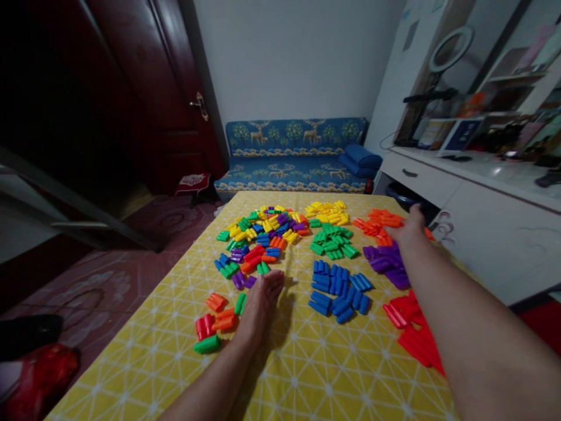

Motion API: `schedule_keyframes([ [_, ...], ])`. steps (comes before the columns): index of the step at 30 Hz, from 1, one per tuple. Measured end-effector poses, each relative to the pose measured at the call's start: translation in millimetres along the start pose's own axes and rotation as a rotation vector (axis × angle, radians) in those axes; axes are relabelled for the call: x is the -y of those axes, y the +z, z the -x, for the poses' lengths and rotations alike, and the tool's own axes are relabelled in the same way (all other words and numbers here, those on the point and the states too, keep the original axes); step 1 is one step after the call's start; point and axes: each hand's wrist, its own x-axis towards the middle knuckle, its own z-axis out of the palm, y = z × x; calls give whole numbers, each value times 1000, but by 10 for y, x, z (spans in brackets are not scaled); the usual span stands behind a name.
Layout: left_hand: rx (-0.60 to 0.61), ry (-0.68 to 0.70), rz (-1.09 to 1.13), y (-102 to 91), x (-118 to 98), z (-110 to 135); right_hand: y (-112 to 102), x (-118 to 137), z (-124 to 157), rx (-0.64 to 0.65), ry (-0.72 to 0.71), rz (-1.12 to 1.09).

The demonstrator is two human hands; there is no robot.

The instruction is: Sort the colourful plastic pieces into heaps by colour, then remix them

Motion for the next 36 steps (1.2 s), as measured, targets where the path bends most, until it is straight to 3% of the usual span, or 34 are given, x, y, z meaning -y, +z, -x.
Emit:
schedule_keyframes([
  [4, 7, -3, -23, -5, -10, 10, 73, 33, -6, -118, 133, -60],
  [10, 14, 2, -24, -27, 19, -8, 249, -122, 303, -70, 117, -117],
  [13, 29, 17, -29, -33, 23, 2, 388, -300, 848, 91, 76, -167],
  [18, 33, 98, -145, 7, -95, 109, 470, -724, 2196, 533, 200, -162],
  [20, 40, 200, -243, 20, -166, 164, 431, -939, 2613, 562, 221, -109],
  [22, 36, 305, -345, 20, -222, 209, 383, -1147, 2860, 510, 214, -50],
  [26, 58, 425, -486, -4, -256, 258, 339, -1369, 2980, 453, 109, 68],
  [31, 146, 519, -605, 1, -303, 250, 367, -1303, 2983, 532, -64, 237],
  [36, 142, 508, -757, -178, -644, 232, 340, -1347, 2957, 522, -26, 167],
])
